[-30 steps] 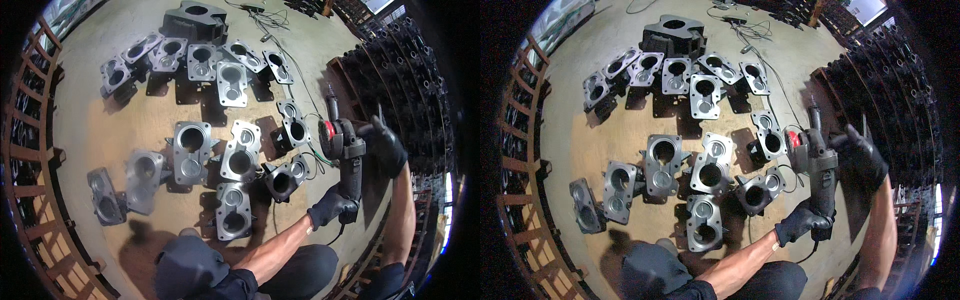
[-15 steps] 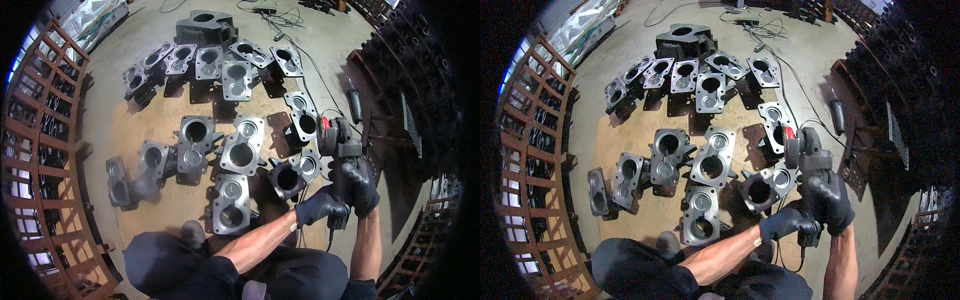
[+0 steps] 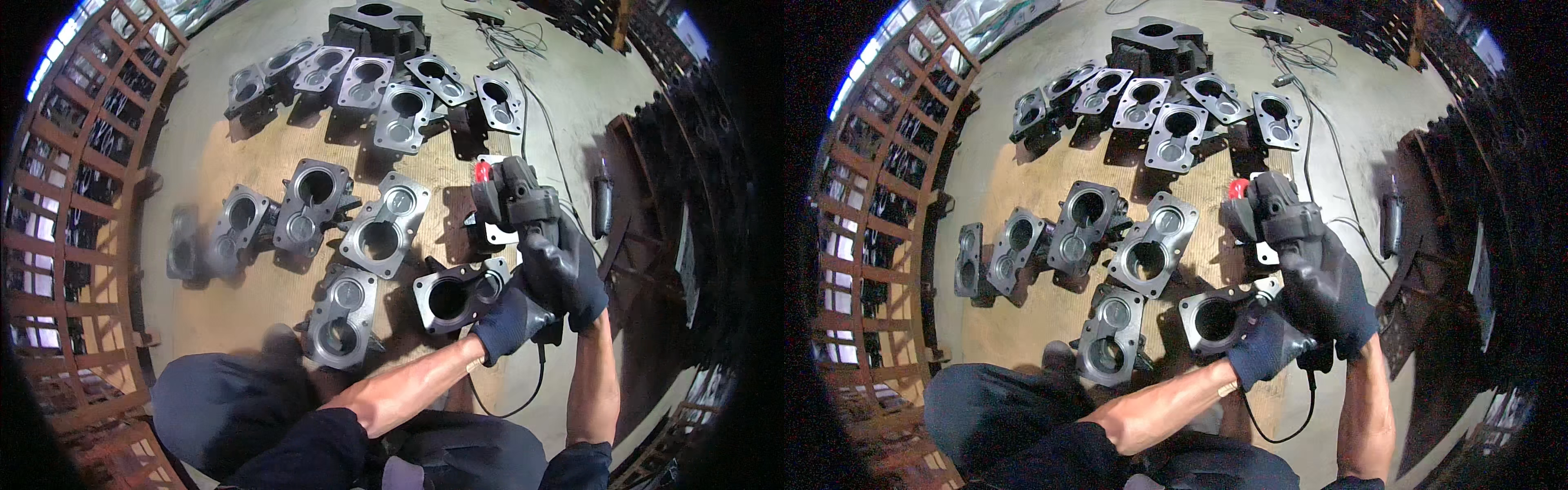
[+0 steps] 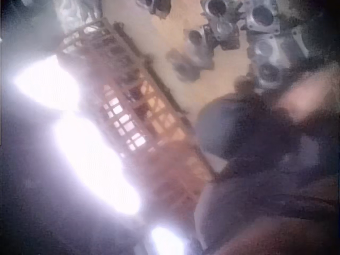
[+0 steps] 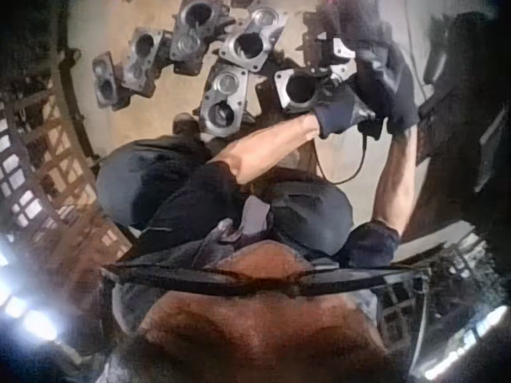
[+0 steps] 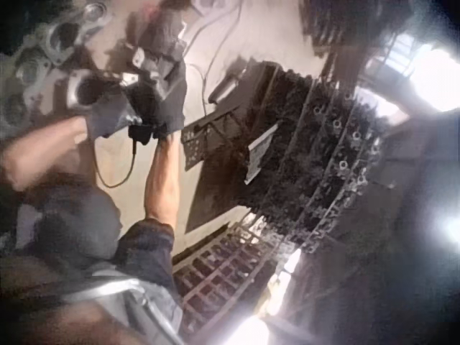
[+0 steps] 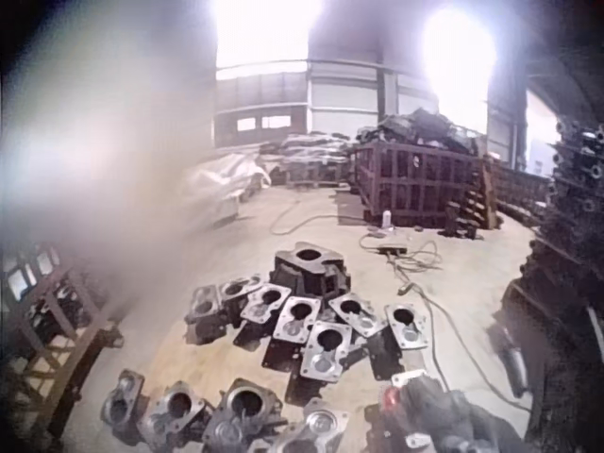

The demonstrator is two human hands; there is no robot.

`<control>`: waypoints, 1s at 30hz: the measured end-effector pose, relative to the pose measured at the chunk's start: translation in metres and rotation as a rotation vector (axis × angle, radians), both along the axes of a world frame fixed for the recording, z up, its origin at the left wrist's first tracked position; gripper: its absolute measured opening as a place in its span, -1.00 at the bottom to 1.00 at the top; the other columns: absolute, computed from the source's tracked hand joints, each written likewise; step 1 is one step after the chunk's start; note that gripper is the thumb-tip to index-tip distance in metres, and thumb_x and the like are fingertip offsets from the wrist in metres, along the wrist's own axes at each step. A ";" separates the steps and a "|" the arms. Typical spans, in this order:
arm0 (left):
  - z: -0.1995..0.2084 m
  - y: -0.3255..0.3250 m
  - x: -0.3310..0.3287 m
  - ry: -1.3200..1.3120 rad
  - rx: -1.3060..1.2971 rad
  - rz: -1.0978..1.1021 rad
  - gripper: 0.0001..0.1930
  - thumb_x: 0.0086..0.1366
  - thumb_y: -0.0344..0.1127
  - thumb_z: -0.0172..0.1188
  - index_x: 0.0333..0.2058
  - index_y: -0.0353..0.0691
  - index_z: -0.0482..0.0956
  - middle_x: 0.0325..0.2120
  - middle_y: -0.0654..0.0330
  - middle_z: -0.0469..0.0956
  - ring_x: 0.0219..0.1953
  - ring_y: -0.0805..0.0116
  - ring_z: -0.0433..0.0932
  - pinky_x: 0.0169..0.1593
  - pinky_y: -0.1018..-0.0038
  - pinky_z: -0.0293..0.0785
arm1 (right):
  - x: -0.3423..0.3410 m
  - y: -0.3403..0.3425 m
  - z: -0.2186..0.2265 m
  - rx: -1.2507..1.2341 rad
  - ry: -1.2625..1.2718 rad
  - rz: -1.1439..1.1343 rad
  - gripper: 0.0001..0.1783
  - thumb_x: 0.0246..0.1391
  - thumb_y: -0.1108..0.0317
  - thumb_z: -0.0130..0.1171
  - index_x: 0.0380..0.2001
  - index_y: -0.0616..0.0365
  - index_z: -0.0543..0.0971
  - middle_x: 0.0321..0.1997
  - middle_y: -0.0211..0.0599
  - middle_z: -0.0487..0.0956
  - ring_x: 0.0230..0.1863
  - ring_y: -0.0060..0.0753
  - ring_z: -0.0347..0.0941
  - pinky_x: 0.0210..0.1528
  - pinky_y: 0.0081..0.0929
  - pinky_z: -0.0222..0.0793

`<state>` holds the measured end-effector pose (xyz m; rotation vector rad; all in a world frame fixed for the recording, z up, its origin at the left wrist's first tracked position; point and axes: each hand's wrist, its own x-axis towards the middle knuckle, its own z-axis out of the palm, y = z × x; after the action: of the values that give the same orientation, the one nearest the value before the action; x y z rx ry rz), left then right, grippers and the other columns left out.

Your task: The person uses a handheld angle grinder to smooth the inner surfaces of several metal cylinder blocks. They systematically move from one block to the next, repositioning each part as needed to access different areas.

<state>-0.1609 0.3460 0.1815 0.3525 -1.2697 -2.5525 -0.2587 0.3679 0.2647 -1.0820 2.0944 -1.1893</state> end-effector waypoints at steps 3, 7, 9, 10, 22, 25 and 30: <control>0.016 -0.028 -0.001 -0.064 -0.404 0.018 -0.55 0.17 -0.45 0.28 0.04 -0.35 0.40 -0.11 0.09 0.56 -0.04 0.40 0.51 0.08 0.42 0.44 | -0.003 -0.027 0.012 0.069 0.191 0.044 -0.33 0.09 -0.07 0.16 0.04 0.32 0.40 -0.25 0.05 0.58 -0.26 -0.13 0.55 -0.18 -0.23 0.46; -0.012 -0.037 -0.019 0.049 -0.427 0.151 -0.48 0.15 -0.42 0.29 0.09 -0.37 0.37 -0.08 0.07 0.56 0.00 0.34 0.50 0.11 0.39 0.43 | 0.000 -0.059 0.023 0.150 0.262 0.010 -0.33 0.08 -0.02 0.14 0.08 0.32 0.37 -0.21 0.20 0.59 -0.18 0.14 0.58 -0.13 -0.14 0.46; -0.020 -0.040 -0.024 0.110 -0.296 0.141 -0.45 0.14 -0.43 0.29 0.11 -0.37 0.34 -0.05 0.06 0.54 0.03 0.32 0.48 0.14 0.38 0.40 | -0.007 -0.063 0.011 0.193 0.302 -0.019 -0.32 0.07 -0.03 0.15 0.10 0.29 0.36 -0.20 0.18 0.59 -0.16 0.14 0.58 -0.12 -0.13 0.46; -0.025 -0.042 -0.026 0.129 -0.259 0.135 -0.43 0.14 -0.43 0.28 0.12 -0.37 0.32 -0.04 0.05 0.53 0.04 0.30 0.47 0.16 0.38 0.38 | -0.009 -0.067 0.007 0.211 0.308 -0.028 -0.31 0.07 -0.04 0.16 0.11 0.28 0.36 -0.19 0.17 0.59 -0.15 0.14 0.58 -0.11 -0.13 0.46; -0.066 -0.072 -0.031 0.184 -0.051 0.005 -0.51 0.31 -0.47 0.10 0.20 -0.36 0.28 0.06 0.12 0.45 0.10 0.39 0.40 0.20 0.45 0.34 | 0.004 -0.117 -0.008 0.356 0.323 -0.023 -0.28 0.03 0.07 0.31 0.15 0.25 0.33 -0.11 0.07 0.61 -0.09 0.00 0.59 -0.05 -0.21 0.48; -0.063 -0.084 -0.029 0.161 0.501 -0.065 -0.52 0.35 -0.44 0.08 0.22 -0.34 0.26 0.10 0.13 0.44 0.10 0.40 0.40 0.18 0.46 0.37 | 0.010 -0.137 -0.008 0.455 0.307 -0.084 -0.29 -0.02 0.08 0.36 0.09 0.29 0.38 -0.18 0.04 0.64 -0.15 -0.03 0.62 -0.08 -0.21 0.51; -0.064 -0.115 -0.030 0.043 0.297 -0.144 -0.46 0.20 -0.44 0.28 0.15 -0.34 0.38 0.06 0.10 0.49 0.10 0.40 0.43 0.18 0.43 0.39 | -0.003 -0.158 -0.015 0.376 0.137 -0.045 -0.35 -0.09 0.16 0.39 0.03 0.29 0.45 -0.19 -0.01 0.66 -0.21 -0.15 0.62 -0.11 -0.26 0.51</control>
<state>-0.1911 0.2305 0.1178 0.2710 -0.9302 -2.8605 -0.2614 0.2101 0.2499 -0.9649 2.3351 -0.7137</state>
